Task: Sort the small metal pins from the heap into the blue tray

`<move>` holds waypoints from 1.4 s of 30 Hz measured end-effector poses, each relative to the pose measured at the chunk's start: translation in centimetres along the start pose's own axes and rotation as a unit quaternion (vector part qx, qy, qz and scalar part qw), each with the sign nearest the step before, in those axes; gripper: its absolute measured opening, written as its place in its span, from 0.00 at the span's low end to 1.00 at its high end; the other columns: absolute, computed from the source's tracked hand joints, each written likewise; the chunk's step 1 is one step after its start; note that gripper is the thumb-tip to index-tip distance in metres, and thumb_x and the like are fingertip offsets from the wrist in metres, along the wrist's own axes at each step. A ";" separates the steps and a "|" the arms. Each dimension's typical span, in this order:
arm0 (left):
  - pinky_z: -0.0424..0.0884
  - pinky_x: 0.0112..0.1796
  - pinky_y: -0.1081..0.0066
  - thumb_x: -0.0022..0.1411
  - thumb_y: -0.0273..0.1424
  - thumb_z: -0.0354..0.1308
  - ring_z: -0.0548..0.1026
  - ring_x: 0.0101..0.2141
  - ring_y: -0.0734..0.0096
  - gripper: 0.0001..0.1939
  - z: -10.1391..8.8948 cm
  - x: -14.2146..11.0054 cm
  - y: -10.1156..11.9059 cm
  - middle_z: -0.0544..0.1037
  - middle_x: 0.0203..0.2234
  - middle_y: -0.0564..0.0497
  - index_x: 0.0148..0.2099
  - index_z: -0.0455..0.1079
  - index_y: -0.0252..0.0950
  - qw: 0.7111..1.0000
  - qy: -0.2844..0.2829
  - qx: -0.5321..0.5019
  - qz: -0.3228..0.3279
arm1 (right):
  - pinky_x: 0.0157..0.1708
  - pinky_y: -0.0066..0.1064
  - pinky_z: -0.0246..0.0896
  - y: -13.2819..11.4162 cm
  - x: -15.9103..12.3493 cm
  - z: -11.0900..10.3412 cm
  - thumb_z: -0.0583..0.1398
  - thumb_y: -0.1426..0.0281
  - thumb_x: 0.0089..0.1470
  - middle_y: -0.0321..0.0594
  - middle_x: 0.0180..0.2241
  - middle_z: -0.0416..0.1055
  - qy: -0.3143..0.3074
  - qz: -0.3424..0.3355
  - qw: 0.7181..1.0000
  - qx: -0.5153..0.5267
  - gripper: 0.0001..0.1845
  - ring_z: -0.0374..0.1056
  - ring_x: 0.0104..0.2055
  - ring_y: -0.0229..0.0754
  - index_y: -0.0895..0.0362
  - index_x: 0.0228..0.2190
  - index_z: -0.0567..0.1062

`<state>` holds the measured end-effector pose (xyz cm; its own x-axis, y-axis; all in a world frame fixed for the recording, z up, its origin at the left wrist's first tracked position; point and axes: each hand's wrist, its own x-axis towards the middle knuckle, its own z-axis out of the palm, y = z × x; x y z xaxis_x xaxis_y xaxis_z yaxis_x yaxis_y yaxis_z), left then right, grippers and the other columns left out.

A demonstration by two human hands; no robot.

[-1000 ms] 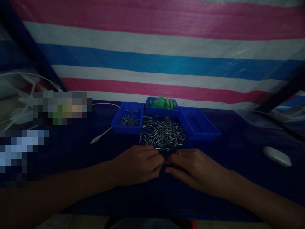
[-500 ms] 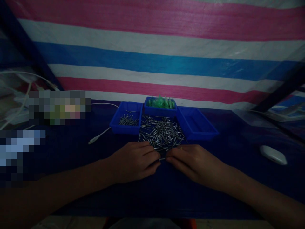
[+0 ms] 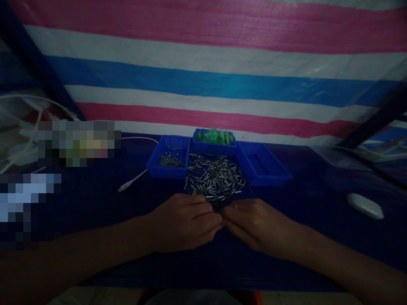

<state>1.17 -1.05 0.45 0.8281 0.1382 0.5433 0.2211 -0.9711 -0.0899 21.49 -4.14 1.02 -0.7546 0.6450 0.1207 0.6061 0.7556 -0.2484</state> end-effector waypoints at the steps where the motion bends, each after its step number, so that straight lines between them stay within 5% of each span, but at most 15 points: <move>1: 0.66 0.31 0.74 0.64 0.27 0.47 0.69 0.27 0.75 0.10 0.1 0.0 0.1 0.72 0.23 0.53 0.33 0.67 0.34 1.000 -0.010 -0.001 0.001 | 0.23 0.26 0.50 0.0 0.0 0.0 0.48 0.73 0.59 0.34 0.22 0.62 0.000 0.002 1.000 0.002 0.11 0.57 0.22 0.34 0.59 0.27 0.65; 13: 0.64 0.25 0.73 0.64 0.26 0.45 0.67 0.25 0.74 0.09 0.2 -0.1 0.3 0.68 0.22 0.54 0.31 0.64 0.34 0.997 -0.073 0.023 0.020 | 0.24 0.26 0.52 -0.3 0.1 0.0 0.49 0.74 0.58 0.35 0.22 0.63 0.013 0.001 1.000 0.025 0.10 0.58 0.23 0.34 0.59 0.27 0.66; 23: 0.66 0.29 0.75 0.65 0.28 0.46 0.69 0.27 0.75 0.08 0.4 0.0 0.3 0.71 0.25 0.54 0.36 0.64 0.33 0.998 -0.020 -0.055 -0.034 | 0.27 0.27 0.56 -0.4 0.2 -0.3 0.50 0.71 0.59 0.37 0.26 0.66 0.010 0.023 0.998 0.057 0.08 0.62 0.26 0.35 0.60 0.35 0.67; 32: 0.66 0.30 0.77 0.64 0.31 0.49 0.71 0.27 0.78 0.05 0.1 0.0 0.0 0.73 0.26 0.56 0.39 0.64 0.35 0.993 0.036 -0.079 -0.076 | 0.24 0.25 0.55 -0.4 0.3 -0.6 0.49 0.72 0.60 0.36 0.24 0.65 0.012 0.032 0.994 0.100 0.10 0.62 0.24 0.34 0.59 0.29 0.66; 42: 0.64 0.27 0.77 0.58 0.27 0.52 0.70 0.25 0.78 0.03 -0.1 0.0 -0.2 0.72 0.23 0.56 0.37 0.65 0.35 0.979 0.017 -0.117 -0.166 | 0.29 0.25 0.59 0.1 -0.2 -1.1 0.51 0.69 0.60 0.37 0.27 0.69 0.124 0.028 0.988 0.083 0.09 0.66 0.29 0.35 0.59 0.36 0.70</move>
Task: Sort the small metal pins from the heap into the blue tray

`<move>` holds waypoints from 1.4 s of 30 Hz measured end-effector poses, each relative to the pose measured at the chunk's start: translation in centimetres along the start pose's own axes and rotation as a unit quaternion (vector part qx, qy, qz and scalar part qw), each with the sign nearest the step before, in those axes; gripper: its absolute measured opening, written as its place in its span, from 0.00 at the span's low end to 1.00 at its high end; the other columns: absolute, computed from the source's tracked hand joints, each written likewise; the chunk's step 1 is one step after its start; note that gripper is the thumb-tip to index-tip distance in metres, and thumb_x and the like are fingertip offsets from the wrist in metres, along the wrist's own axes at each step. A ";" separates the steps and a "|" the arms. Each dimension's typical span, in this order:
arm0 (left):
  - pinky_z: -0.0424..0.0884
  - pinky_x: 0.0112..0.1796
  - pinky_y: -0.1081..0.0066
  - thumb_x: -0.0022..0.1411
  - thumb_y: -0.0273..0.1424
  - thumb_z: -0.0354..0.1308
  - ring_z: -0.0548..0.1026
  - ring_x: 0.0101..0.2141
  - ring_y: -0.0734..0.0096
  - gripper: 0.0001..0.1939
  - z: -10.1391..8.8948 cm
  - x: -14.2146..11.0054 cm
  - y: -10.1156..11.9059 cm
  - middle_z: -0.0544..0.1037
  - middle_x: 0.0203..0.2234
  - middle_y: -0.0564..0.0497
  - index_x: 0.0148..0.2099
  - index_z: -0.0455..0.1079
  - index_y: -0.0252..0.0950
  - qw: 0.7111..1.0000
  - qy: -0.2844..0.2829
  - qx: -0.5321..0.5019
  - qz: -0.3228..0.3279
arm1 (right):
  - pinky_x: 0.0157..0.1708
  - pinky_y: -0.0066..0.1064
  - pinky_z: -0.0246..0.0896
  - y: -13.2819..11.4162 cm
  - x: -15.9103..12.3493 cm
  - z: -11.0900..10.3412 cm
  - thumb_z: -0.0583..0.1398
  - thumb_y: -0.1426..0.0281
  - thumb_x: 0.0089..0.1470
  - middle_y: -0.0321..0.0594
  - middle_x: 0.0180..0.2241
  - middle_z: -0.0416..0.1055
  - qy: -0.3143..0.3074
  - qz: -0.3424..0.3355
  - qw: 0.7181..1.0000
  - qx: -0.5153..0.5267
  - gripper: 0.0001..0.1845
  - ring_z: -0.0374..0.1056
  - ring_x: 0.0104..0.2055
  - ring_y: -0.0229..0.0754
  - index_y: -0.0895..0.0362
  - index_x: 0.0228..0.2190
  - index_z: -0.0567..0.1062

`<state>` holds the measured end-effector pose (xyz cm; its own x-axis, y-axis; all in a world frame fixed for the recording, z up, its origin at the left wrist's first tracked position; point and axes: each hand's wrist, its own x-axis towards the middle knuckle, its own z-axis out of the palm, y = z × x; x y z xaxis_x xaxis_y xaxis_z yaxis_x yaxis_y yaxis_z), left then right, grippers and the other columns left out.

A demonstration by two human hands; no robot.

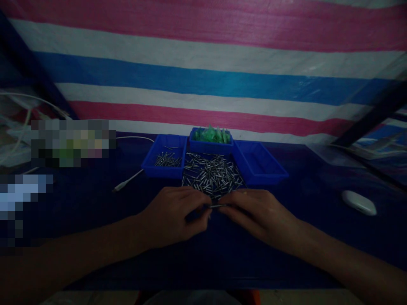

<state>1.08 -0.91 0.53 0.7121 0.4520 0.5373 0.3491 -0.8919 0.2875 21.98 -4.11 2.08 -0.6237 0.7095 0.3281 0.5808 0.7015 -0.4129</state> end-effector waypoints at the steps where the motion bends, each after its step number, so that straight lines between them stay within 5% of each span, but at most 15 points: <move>1: 0.63 0.27 0.77 0.58 0.27 0.52 0.70 0.24 0.78 0.04 0.1 0.0 0.0 0.71 0.23 0.57 0.37 0.65 0.35 1.000 -0.009 -0.007 -0.007 | 0.29 0.25 0.59 0.0 0.0 0.0 0.51 0.69 0.60 0.37 0.27 0.70 0.013 -0.012 1.000 -0.006 0.09 0.66 0.29 0.35 0.59 0.36 0.70; 8: 0.61 0.25 0.78 0.57 0.26 0.51 0.68 0.22 0.79 0.02 0.4 -0.1 -0.1 0.68 0.20 0.58 0.32 0.64 0.35 0.994 -0.100 -0.035 -0.027 | 0.28 0.25 0.58 -0.3 -0.1 0.2 0.51 0.70 0.60 0.37 0.25 0.70 0.018 -0.056 0.998 -0.031 0.10 0.65 0.26 0.34 0.60 0.35 0.71; 14: 0.62 0.27 0.78 0.58 0.27 0.51 0.69 0.24 0.79 0.04 -0.3 0.0 -0.4 0.71 0.22 0.57 0.37 0.65 0.36 0.999 -0.040 -0.023 -0.026 | 0.30 0.26 0.58 0.3 0.1 0.2 0.49 0.69 0.61 0.38 0.26 0.70 -0.017 -0.021 0.998 -0.053 0.11 0.65 0.28 0.36 0.59 0.35 0.70; 21: 0.61 0.25 0.77 0.60 0.27 0.49 0.68 0.23 0.78 0.04 -0.6 0.0 0.4 0.71 0.22 0.57 0.37 0.65 0.35 0.996 -0.040 0.026 0.080 | 0.24 0.25 0.54 0.0 0.2 1.1 0.48 0.69 0.61 0.36 0.21 0.65 -0.061 -0.072 0.993 -0.065 0.15 0.60 0.23 0.34 0.60 0.27 0.69; 26: 0.62 0.27 0.74 0.62 0.28 0.47 0.71 0.25 0.74 0.07 -2.8 1.0 -0.9 0.73 0.23 0.54 0.35 0.66 0.34 0.976 -0.022 0.200 0.084 | 0.29 0.26 0.56 0.7 0.9 0.4 0.49 0.69 0.60 0.38 0.26 0.68 -0.065 -0.044 0.990 -0.116 0.12 0.63 0.27 0.35 0.60 0.34 0.71; 28: 0.61 0.26 0.72 0.62 0.29 0.46 0.71 0.26 0.70 0.09 -4.4 1.7 -1.8 0.73 0.23 0.53 0.34 0.67 0.35 0.951 -0.017 0.303 0.060 | 0.28 0.28 0.54 1.3 1.8 -0.2 0.49 0.70 0.60 0.39 0.25 0.67 -0.069 -0.033 0.981 -0.176 0.13 0.62 0.27 0.36 0.60 0.33 0.71; 31: 0.55 0.21 0.72 0.61 0.32 0.46 0.71 0.25 0.66 0.09 -6.4 2.7 -3.2 0.72 0.23 0.51 0.33 0.66 0.36 0.910 -0.055 0.406 -0.070 | 0.26 0.29 0.52 2.1 4.1 -1.2 0.50 0.72 0.57 0.40 0.26 0.67 -0.101 -0.023 0.967 -0.232 0.11 0.61 0.27 0.37 0.60 0.30 0.71; 36: 0.49 0.19 0.72 0.62 0.32 0.44 0.70 0.24 0.66 0.11 -7.2 3.4 -4.8 0.73 0.27 0.47 0.38 0.65 0.33 0.865 -0.114 0.457 -0.172 | 0.26 0.30 0.51 3.8 9.2 -2.2 0.52 0.73 0.54 0.42 0.29 0.69 -0.132 -0.013 0.963 -0.235 0.10 0.63 0.29 0.38 0.60 0.32 0.73; 39: 0.50 0.20 0.72 0.62 0.31 0.45 0.70 0.26 0.66 0.10 -6.4 3.2 -4.4 0.72 0.28 0.47 0.40 0.64 0.33 0.883 -0.093 0.444 -0.120 | 0.28 0.30 0.52 5.1 11.3 -1.7 0.53 0.75 0.52 0.43 0.28 0.72 -0.169 -0.001 0.959 -0.226 0.10 0.64 0.29 0.39 0.60 0.30 0.75; 42: 0.54 0.22 0.71 0.60 0.28 0.48 0.68 0.26 0.68 0.06 -4.9 2.4 -2.6 0.70 0.24 0.50 0.34 0.64 0.35 0.923 -0.119 0.363 0.045 | 0.27 0.30 0.53 5.9 12.1 -1.0 0.55 0.74 0.50 0.42 0.27 0.73 -0.185 0.004 0.957 -0.224 0.10 0.66 0.28 0.39 0.58 0.30 0.76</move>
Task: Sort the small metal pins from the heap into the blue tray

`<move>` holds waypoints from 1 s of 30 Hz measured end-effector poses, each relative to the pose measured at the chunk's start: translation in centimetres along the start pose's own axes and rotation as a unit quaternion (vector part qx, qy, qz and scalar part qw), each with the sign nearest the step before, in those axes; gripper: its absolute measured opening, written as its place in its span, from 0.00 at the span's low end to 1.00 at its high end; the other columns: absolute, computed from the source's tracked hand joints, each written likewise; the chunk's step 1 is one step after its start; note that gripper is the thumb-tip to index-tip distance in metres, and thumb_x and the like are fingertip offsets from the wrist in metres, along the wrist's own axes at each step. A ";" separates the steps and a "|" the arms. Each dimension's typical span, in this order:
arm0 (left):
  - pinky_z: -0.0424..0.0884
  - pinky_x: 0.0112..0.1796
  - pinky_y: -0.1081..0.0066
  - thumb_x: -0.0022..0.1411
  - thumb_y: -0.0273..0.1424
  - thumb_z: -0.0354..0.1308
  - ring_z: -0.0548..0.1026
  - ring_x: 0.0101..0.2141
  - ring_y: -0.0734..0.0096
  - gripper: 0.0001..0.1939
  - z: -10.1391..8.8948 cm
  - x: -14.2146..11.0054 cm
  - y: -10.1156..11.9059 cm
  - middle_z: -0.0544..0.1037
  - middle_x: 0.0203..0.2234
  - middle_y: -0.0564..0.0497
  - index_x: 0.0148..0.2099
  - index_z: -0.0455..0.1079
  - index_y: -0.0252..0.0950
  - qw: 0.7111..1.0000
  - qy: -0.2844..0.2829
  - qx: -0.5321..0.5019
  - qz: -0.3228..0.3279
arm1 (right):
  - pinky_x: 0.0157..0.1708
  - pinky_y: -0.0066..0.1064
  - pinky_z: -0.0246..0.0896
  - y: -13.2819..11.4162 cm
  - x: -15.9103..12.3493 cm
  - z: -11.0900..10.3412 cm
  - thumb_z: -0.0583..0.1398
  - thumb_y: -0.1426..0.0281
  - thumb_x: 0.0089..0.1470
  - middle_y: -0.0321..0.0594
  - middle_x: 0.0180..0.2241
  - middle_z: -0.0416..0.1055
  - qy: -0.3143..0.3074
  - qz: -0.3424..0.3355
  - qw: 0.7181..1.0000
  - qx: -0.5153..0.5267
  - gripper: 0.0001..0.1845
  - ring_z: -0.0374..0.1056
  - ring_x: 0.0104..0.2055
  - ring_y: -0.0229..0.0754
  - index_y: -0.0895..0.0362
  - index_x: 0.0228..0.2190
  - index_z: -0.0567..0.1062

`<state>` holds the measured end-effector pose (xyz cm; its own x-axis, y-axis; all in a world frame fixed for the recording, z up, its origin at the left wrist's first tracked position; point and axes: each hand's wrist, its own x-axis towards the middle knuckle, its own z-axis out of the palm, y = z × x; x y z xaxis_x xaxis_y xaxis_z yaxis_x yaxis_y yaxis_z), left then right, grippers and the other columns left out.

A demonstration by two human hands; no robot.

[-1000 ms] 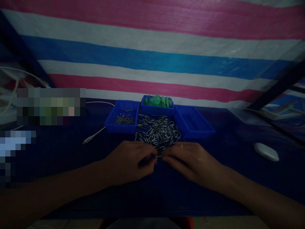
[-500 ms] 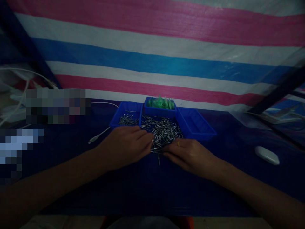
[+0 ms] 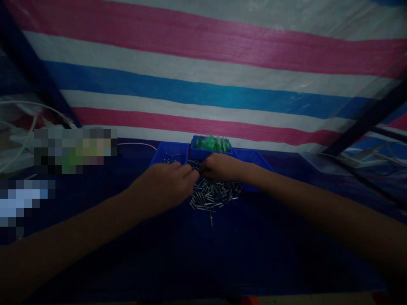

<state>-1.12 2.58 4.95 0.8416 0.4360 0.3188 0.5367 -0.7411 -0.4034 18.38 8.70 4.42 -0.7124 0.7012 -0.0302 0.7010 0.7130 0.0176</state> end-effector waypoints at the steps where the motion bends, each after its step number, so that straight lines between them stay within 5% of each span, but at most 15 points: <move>1: 0.56 0.22 0.71 0.60 0.27 0.48 0.67 0.26 0.69 0.05 0.0 -0.3 1.0 0.70 0.24 0.51 0.33 0.64 0.35 0.997 0.006 -0.032 0.067 | 0.27 0.30 0.53 0.1 0.2 0.2 0.55 0.74 0.50 0.43 0.28 0.73 -0.003 0.001 1.000 0.001 0.10 0.66 0.28 0.39 0.58 0.30 0.77; 4: 0.57 0.21 0.70 0.60 0.26 0.50 0.65 0.23 0.70 0.04 0.4 -1.2 4.2 0.68 0.23 0.53 0.32 0.64 0.35 0.979 0.024 -0.104 0.176 | 0.28 0.29 0.55 0.3 0.3 0.6 0.55 0.73 0.51 0.42 0.29 0.74 -0.011 0.001 1.000 0.005 0.10 0.67 0.29 0.39 0.57 0.30 0.77; 7: 0.57 0.21 0.69 0.60 0.26 0.49 0.65 0.23 0.70 0.04 1.1 -1.8 6.0 0.68 0.22 0.53 0.33 0.64 0.35 0.965 0.036 -0.155 0.211 | 0.27 0.28 0.55 0.6 0.5 0.6 0.55 0.71 0.51 0.41 0.27 0.74 -0.018 -0.001 1.000 0.011 0.10 0.67 0.28 0.38 0.57 0.31 0.77; 14: 0.59 0.22 0.72 0.61 0.29 0.49 0.66 0.23 0.73 0.07 1.4 -2.0 5.7 0.69 0.21 0.54 0.33 0.67 0.35 0.934 0.015 -0.324 0.152 | 0.26 0.29 0.53 0.7 0.4 1.1 0.53 0.74 0.52 0.44 0.26 0.72 0.005 0.011 1.000 -0.010 0.10 0.66 0.27 0.39 0.60 0.29 0.75; 19: 0.63 0.28 0.79 0.62 0.30 0.50 0.71 0.27 0.77 0.09 0.6 -1.5 5.3 0.74 0.27 0.52 0.38 0.70 0.33 0.797 -0.133 -0.588 0.045 | 0.27 0.30 0.53 0.2 -0.3 0.7 0.51 0.72 0.55 0.45 0.30 0.71 0.050 0.023 0.998 -0.026 0.10 0.65 0.29 0.40 0.62 0.32 0.72; 24: 0.65 0.27 0.80 0.59 0.31 0.54 0.73 0.29 0.74 0.11 0.2 -1.3 3.7 0.77 0.30 0.51 0.45 0.71 0.38 0.651 -0.333 -0.683 -0.010 | 0.30 0.32 0.54 -0.7 -2.9 -0.5 0.47 0.70 0.59 0.46 0.34 0.69 0.136 0.055 0.989 -0.034 0.13 0.65 0.33 0.41 0.61 0.36 0.69; 26: 0.67 0.30 0.77 0.58 0.30 0.55 0.74 0.32 0.72 0.13 -0.1 -1.4 3.2 0.77 0.34 0.50 0.47 0.71 0.40 0.624 -0.363 -0.691 0.015 | 0.31 0.32 0.56 -1.3 -4.7 -0.5 0.46 0.70 0.59 0.45 0.34 0.69 0.175 0.064 0.982 -0.022 0.13 0.65 0.34 0.42 0.61 0.37 0.69; 30: 0.67 0.39 0.71 0.53 0.30 0.60 0.73 0.39 0.67 0.17 -0.8 -0.9 2.6 0.77 0.38 0.50 0.48 0.70 0.42 0.617 -0.369 -0.691 0.080 | 0.31 0.31 0.59 -3.5 -8.4 0.7 0.47 0.70 0.58 0.44 0.31 0.69 0.205 0.079 0.973 0.068 0.12 0.66 0.32 0.40 0.61 0.35 0.69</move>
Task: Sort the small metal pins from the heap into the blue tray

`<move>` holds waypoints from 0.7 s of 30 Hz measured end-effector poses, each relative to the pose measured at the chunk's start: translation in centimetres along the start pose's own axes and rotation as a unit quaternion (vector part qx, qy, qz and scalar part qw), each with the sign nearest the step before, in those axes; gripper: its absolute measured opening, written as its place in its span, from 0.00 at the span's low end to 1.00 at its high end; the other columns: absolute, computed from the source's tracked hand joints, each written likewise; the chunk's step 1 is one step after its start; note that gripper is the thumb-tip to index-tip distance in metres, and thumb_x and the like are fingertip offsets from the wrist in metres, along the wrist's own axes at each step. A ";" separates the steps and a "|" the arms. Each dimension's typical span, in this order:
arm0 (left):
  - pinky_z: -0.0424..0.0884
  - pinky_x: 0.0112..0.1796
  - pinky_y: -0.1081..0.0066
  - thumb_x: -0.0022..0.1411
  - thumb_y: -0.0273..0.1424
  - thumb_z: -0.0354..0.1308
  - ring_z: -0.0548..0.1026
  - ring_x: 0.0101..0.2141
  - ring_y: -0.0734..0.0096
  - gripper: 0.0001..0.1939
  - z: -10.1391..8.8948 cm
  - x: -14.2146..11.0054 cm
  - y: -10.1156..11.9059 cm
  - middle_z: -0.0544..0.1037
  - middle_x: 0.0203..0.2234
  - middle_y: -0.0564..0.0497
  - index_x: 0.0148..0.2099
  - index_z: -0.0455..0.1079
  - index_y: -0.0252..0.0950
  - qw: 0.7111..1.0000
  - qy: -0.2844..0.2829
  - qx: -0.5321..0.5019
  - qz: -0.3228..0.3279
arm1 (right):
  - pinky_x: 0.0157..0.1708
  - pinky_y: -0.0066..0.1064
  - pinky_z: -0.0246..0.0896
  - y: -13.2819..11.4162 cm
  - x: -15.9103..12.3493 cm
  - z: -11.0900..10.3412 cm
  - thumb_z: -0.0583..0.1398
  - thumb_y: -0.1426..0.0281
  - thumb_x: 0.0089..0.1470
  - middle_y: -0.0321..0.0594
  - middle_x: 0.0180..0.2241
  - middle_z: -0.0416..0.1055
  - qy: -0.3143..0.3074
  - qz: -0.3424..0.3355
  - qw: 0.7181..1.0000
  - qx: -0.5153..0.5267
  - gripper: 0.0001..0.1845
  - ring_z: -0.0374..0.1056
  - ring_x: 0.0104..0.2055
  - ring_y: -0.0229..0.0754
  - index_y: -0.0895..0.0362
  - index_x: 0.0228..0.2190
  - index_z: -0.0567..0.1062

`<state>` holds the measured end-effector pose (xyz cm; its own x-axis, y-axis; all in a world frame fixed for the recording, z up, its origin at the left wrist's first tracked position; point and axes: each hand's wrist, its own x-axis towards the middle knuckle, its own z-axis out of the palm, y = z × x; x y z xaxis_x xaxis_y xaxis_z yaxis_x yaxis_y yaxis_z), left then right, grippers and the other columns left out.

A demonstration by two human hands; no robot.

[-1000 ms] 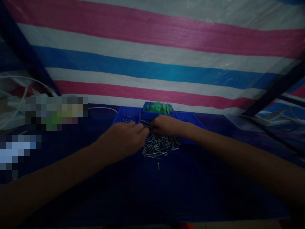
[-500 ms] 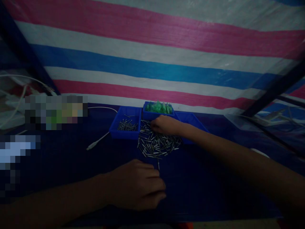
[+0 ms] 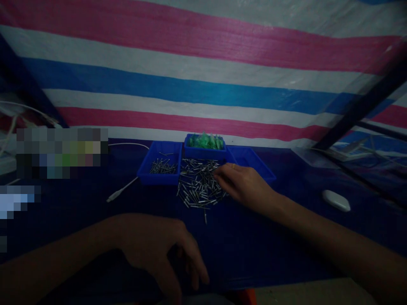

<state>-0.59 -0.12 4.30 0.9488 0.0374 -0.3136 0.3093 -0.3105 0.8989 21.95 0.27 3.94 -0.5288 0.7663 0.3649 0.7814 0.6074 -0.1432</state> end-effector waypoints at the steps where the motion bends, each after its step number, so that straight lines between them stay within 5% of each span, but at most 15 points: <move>1: 0.66 0.41 0.71 0.52 0.30 0.61 0.73 0.41 0.66 0.20 -0.2 0.1 0.2 0.77 0.39 0.51 0.49 0.70 0.43 1.000 -0.014 0.000 0.005 | 0.31 0.30 0.59 -0.5 -0.9 0.1 0.48 0.70 0.58 0.42 0.31 0.69 -0.004 0.000 0.999 0.033 0.12 0.66 0.31 0.39 0.61 0.34 0.69; 6: 0.69 0.37 0.71 0.46 0.26 0.63 0.74 0.38 0.66 0.29 -1.4 1.1 0.0 0.76 0.38 0.51 0.52 0.66 0.41 0.997 -0.045 -0.050 -0.043 | 0.28 0.26 0.58 -2.3 -2.9 0.3 0.50 0.72 0.57 0.37 0.27 0.68 -0.034 0.013 0.989 0.141 0.08 0.65 0.28 0.35 0.59 0.32 0.69; 10: 0.65 0.18 0.81 0.56 0.35 0.55 0.68 0.17 0.78 0.11 -0.8 2.5 -1.0 0.71 0.20 0.55 0.39 0.70 0.34 0.985 0.106 -0.086 -0.110 | 0.27 0.25 0.58 -1.9 -2.7 0.6 0.51 0.72 0.56 0.36 0.26 0.67 0.000 0.017 0.986 0.167 0.07 0.64 0.27 0.34 0.59 0.31 0.68; 14: 0.56 0.11 0.84 0.59 0.42 0.50 0.61 0.12 0.82 0.16 0.7 3.4 -1.3 0.66 0.16 0.58 0.32 0.68 0.33 0.964 0.237 -0.060 -0.106 | 0.27 0.25 0.58 -1.4 -3.1 1.3 0.51 0.72 0.56 0.36 0.26 0.68 0.017 0.021 0.984 0.178 0.07 0.64 0.27 0.34 0.59 0.31 0.68; 21: 0.55 0.14 0.83 0.61 0.40 0.49 0.61 0.12 0.83 0.16 1.5 3.6 -1.2 0.62 0.11 0.60 0.27 0.64 0.33 0.957 0.281 -0.005 -0.075 | 0.26 0.24 0.58 -2.6 -3.9 2.2 0.52 0.72 0.56 0.34 0.24 0.67 0.069 0.004 0.979 0.189 0.06 0.64 0.25 0.33 0.58 0.32 0.68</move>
<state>2.39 -0.98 1.60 0.7778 0.5858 -0.2279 0.4421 -0.2521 0.8608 21.22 -3.85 0.89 -0.4525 0.7515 0.4801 0.5923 0.6558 -0.4681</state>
